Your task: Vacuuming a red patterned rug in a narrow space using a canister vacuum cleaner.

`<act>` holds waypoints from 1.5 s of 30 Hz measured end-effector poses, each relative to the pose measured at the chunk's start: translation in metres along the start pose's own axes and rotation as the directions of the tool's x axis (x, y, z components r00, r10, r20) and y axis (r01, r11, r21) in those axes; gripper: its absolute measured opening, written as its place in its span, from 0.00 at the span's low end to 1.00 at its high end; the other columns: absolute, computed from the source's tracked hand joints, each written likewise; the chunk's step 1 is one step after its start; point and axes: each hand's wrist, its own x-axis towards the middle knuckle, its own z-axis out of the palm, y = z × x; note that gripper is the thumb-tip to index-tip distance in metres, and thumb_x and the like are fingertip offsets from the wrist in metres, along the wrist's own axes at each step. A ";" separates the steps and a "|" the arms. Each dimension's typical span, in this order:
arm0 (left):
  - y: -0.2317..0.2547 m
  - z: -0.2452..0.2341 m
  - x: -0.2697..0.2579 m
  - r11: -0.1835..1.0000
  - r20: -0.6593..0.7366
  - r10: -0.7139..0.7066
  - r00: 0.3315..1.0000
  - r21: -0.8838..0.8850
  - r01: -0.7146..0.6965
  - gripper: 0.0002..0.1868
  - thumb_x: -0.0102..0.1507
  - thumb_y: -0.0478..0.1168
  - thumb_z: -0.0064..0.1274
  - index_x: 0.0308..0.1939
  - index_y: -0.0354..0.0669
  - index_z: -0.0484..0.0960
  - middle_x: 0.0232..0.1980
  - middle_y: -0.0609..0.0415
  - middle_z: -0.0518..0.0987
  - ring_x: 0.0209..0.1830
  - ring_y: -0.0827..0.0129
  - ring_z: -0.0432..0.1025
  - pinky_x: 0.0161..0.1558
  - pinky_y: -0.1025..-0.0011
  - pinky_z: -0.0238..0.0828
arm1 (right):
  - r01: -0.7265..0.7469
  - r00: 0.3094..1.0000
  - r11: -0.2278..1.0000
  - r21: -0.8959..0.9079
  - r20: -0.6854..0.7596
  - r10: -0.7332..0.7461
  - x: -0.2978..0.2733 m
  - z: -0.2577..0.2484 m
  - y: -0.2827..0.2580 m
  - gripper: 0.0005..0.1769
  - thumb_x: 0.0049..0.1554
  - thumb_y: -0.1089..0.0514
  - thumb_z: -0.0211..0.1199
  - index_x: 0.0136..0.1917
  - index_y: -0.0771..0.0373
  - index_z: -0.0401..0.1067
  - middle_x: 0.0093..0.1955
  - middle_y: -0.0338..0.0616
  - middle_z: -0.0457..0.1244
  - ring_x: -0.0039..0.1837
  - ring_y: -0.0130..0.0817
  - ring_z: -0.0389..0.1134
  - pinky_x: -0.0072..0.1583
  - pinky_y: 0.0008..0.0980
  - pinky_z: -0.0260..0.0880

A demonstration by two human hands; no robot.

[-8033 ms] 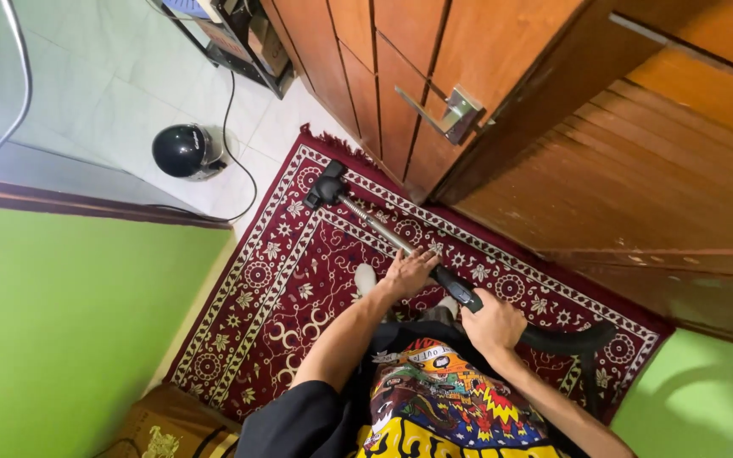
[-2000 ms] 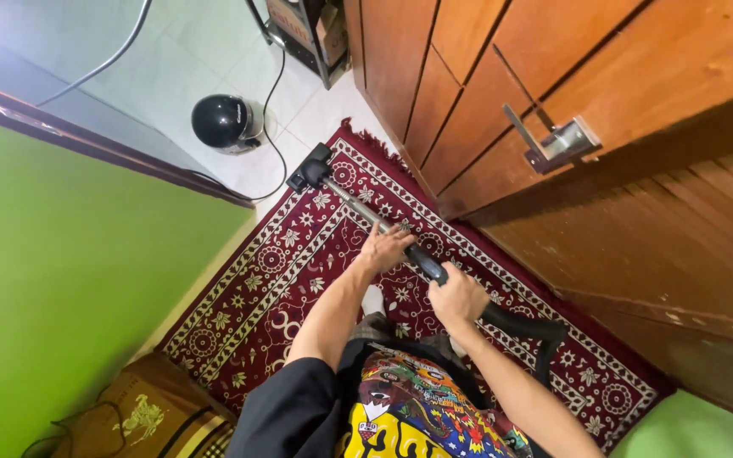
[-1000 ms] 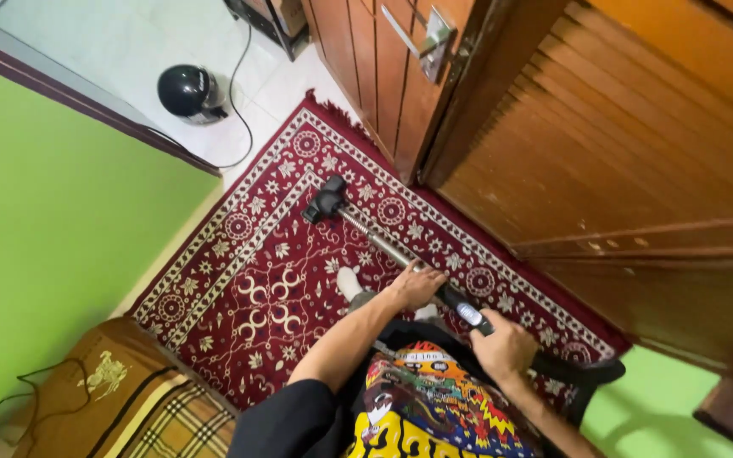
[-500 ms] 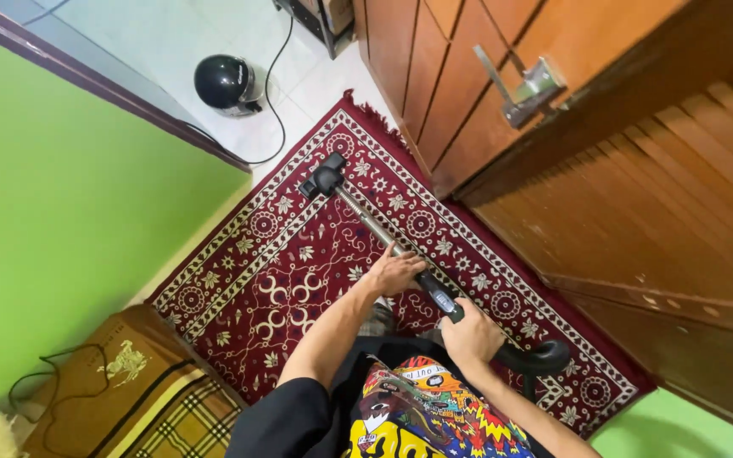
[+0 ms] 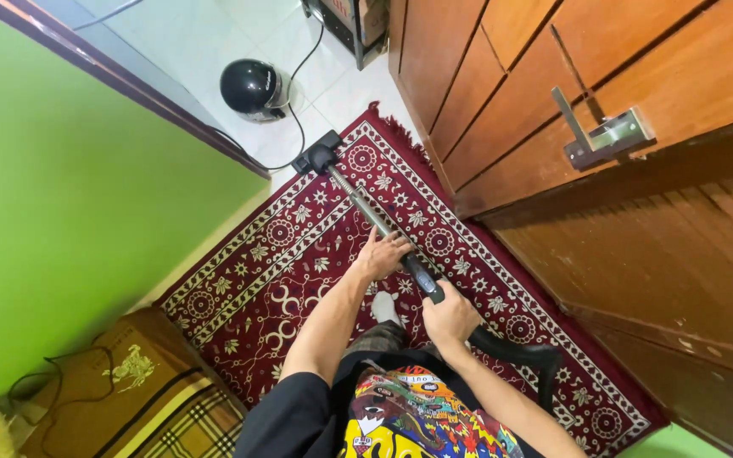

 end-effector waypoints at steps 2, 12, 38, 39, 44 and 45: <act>0.009 0.001 0.000 1.000 -0.041 0.010 0.999 0.000 -0.010 0.27 0.66 0.53 0.55 0.68 0.60 0.69 0.73 0.60 0.70 0.79 0.61 0.57 0.73 0.28 0.41 | 0.034 0.999 0.999 0.025 -0.020 -0.033 -0.009 -0.021 0.004 0.19 0.45 0.47 0.66 0.52 0.41 0.78 0.38 0.42 0.72 0.46 0.51 0.76 0.50 0.50 0.74; 0.102 -0.008 -0.039 0.967 -0.112 0.135 0.985 -0.200 -0.155 0.20 0.67 0.55 0.50 0.61 0.55 0.75 0.61 0.60 0.77 0.69 0.63 0.68 0.76 0.35 0.40 | 0.219 0.976 0.973 0.076 -0.022 -0.218 -0.055 -0.105 0.078 0.08 0.52 0.56 0.67 0.47 0.50 0.80 0.25 0.27 0.65 0.26 0.24 0.59 0.32 0.26 0.57; -0.009 0.039 -0.030 0.993 -0.018 0.002 1.000 -0.121 -0.004 0.26 0.64 0.52 0.53 0.67 0.65 0.70 0.73 0.61 0.71 0.78 0.61 0.60 0.72 0.32 0.43 | 0.041 0.996 0.997 -0.070 0.086 -0.035 -0.034 -0.008 -0.004 0.19 0.47 0.44 0.65 0.53 0.36 0.77 0.38 0.42 0.72 0.47 0.50 0.76 0.52 0.50 0.74; -0.018 0.039 -0.023 0.990 -0.023 -0.020 1.000 -0.138 0.017 0.27 0.63 0.54 0.53 0.67 0.66 0.71 0.73 0.62 0.71 0.78 0.60 0.60 0.72 0.28 0.41 | 0.068 0.996 0.997 -0.047 0.069 -0.065 -0.028 -0.011 -0.016 0.17 0.48 0.45 0.64 0.53 0.38 0.77 0.38 0.43 0.71 0.47 0.51 0.76 0.52 0.49 0.74; -0.040 0.051 -0.013 0.992 -0.082 -0.089 0.993 -0.092 0.081 0.26 0.64 0.49 0.53 0.67 0.67 0.71 0.71 0.63 0.72 0.78 0.62 0.59 0.72 0.30 0.44 | 0.139 0.990 0.989 0.045 0.030 -0.141 -0.017 0.001 -0.033 0.16 0.48 0.46 0.67 0.51 0.41 0.77 0.36 0.43 0.71 0.46 0.50 0.75 0.51 0.49 0.74; -0.042 0.055 -0.011 0.987 -0.082 -0.118 0.990 -0.119 0.108 0.26 0.63 0.49 0.54 0.67 0.66 0.72 0.72 0.62 0.71 0.78 0.61 0.59 0.72 0.30 0.45 | 0.167 0.985 0.984 0.062 0.027 -0.169 -0.017 0.003 -0.033 0.16 0.47 0.47 0.68 0.51 0.42 0.78 0.35 0.44 0.71 0.45 0.50 0.76 0.51 0.49 0.74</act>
